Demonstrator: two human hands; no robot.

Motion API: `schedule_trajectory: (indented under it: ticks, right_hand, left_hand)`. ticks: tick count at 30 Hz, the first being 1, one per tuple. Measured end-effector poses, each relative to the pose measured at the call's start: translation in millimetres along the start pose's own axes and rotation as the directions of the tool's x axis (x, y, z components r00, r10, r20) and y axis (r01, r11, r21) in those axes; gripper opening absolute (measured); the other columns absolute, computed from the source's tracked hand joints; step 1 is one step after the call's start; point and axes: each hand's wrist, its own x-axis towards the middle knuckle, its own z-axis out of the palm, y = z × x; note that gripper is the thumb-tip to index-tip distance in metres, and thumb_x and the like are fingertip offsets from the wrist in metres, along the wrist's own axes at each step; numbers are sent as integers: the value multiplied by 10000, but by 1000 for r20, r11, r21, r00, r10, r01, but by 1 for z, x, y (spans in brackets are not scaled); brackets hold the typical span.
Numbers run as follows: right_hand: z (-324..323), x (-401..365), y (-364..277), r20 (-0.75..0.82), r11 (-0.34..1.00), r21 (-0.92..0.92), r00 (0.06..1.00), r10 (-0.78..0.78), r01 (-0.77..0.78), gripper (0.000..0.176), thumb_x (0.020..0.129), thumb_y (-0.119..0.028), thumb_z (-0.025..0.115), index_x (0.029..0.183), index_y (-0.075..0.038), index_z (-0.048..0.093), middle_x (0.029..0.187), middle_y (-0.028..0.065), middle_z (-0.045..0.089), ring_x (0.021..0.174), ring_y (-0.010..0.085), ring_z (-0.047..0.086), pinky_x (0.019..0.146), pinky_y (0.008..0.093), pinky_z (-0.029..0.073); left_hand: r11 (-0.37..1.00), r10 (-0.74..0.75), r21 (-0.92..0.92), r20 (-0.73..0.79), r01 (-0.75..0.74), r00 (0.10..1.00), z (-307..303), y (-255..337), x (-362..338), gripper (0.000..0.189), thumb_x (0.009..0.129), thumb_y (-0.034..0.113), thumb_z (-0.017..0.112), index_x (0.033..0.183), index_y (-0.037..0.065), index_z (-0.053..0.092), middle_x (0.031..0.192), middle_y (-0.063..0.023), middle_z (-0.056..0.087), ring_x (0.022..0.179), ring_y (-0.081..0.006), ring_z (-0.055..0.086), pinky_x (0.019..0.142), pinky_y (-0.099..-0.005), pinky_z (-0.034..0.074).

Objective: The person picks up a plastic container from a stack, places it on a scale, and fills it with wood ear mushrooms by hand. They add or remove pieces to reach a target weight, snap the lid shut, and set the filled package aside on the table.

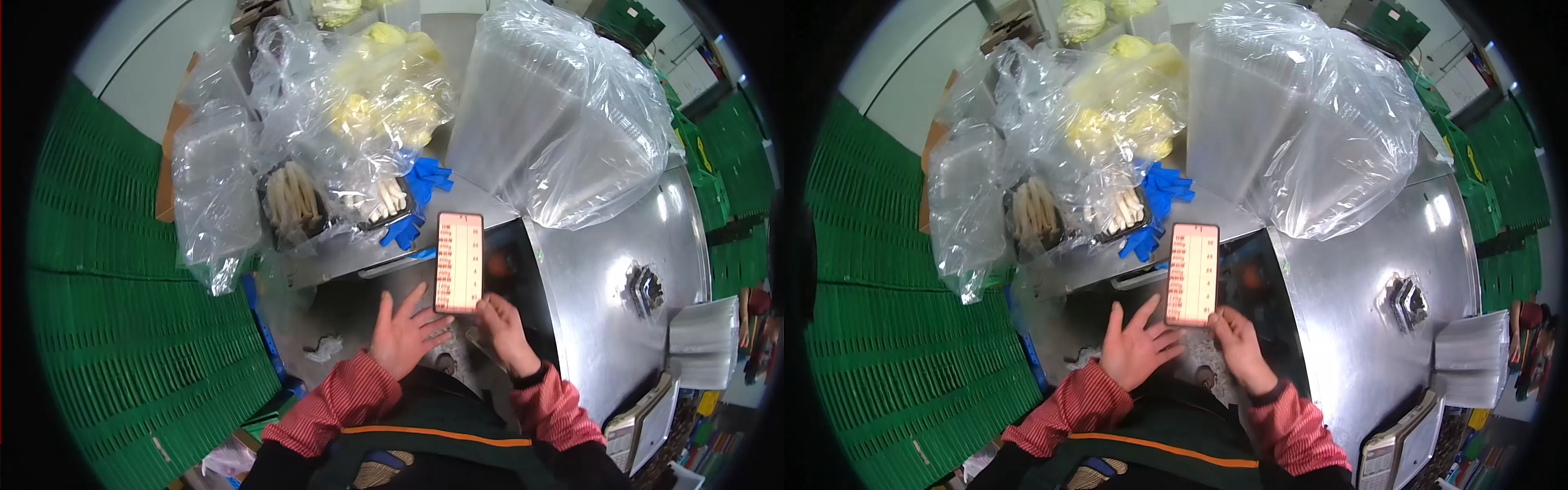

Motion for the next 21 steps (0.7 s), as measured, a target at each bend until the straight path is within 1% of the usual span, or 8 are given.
schedule_trajectory:
  ticks: [2, 3, 7, 9, 10, 12, 16, 21]
  right_hand:
    - [-9, 19, 3, -39, 992, -91, 995, -91, 87, 255, 1035, -216, 549, 850, -42, 553, 754, -61, 470, 711, 32, 384, 610, 231, 324]
    - [-2, 71, 6, -17, 987, -69, 989, -148, 146, 239, 1034, -214, 551, 892, -25, 587, 769, -60, 502, 727, 40, 421, 639, 228, 357]
    - [-3, 109, 3, -64, 983, -19, 981, -185, 184, 241, 1025, -228, 568, 1041, -3, 656, 840, -30, 603, 786, 59, 506, 708, 245, 436]
    - [6, 126, 20, -120, 969, -79, 962, -244, 236, 275, 997, -275, 612, 1036, -8, 666, 827, 4, 624, 751, 69, 530, 659, 268, 456]
    - [13, 125, 16, -152, 984, -79, 973, -171, 161, 310, 984, -313, 631, 1046, -10, 656, 802, 29, 626, 692, 89, 546, 605, 276, 461]
    - [26, 108, 15, -159, 988, 85, 981, -112, 127, 461, 973, -362, 640, 1242, -3, 533, 778, 63, 633, 674, 121, 591, 579, 286, 479]
    - [7, 51, 38, -233, 919, -307, 916, -326, 249, 488, 963, -387, 609, 1188, 43, 561, 931, 276, 677, 868, 419, 678, 770, 465, 525]
    - [-58, -93, 48, -271, 857, -508, 930, -249, 82, 381, 950, -377, 586, 1059, -20, 660, 939, 233, 695, 918, 425, 660, 805, 494, 520]
  left_hand:
    - [999, -39, -31, -64, 37, 997, -11, -7, -16, 823, 954, 760, 267, 1568, 212, 279, 1423, -201, 507, 1217, -329, 544, 1085, -523, 391]
    - [999, -1, 33, -88, 4, 996, -20, 20, -4, 823, 954, 761, 267, 1565, 210, 286, 1419, -204, 509, 1210, -326, 547, 1082, -521, 396]
    - [1000, -26, 3, -125, 27, 992, -27, 7, -10, 813, 952, 759, 285, 1544, 202, 332, 1383, -194, 543, 1167, -310, 571, 1060, -519, 417]
    - [999, -47, 13, -106, 48, 993, -24, 7, -6, 808, 951, 756, 299, 1535, 200, 350, 1365, -186, 561, 1147, -306, 585, 1051, -519, 427]
    - [998, -58, -3, -103, 58, 993, -22, 6, -2, 799, 950, 750, 321, 1520, 193, 377, 1335, -175, 587, 1113, -302, 606, 1038, -521, 439]
    - [997, -75, 11, -78, 76, 994, -15, 3, 3, 791, 940, 752, 349, 1504, 200, 405, 1339, -173, 591, 1114, -300, 613, 1033, -524, 443]
    - [977, -213, 24, 0, 213, 977, -5, -8, 19, 747, 932, 742, 395, 1479, 235, 445, 1329, -131, 606, 1108, -284, 612, 1038, -522, 438]
    - [877, -428, 238, -11, 418, 904, 22, -52, 30, 712, 933, 739, 399, 1437, 245, 489, 1290, -112, 626, 1111, -268, 608, 1025, -509, 449]
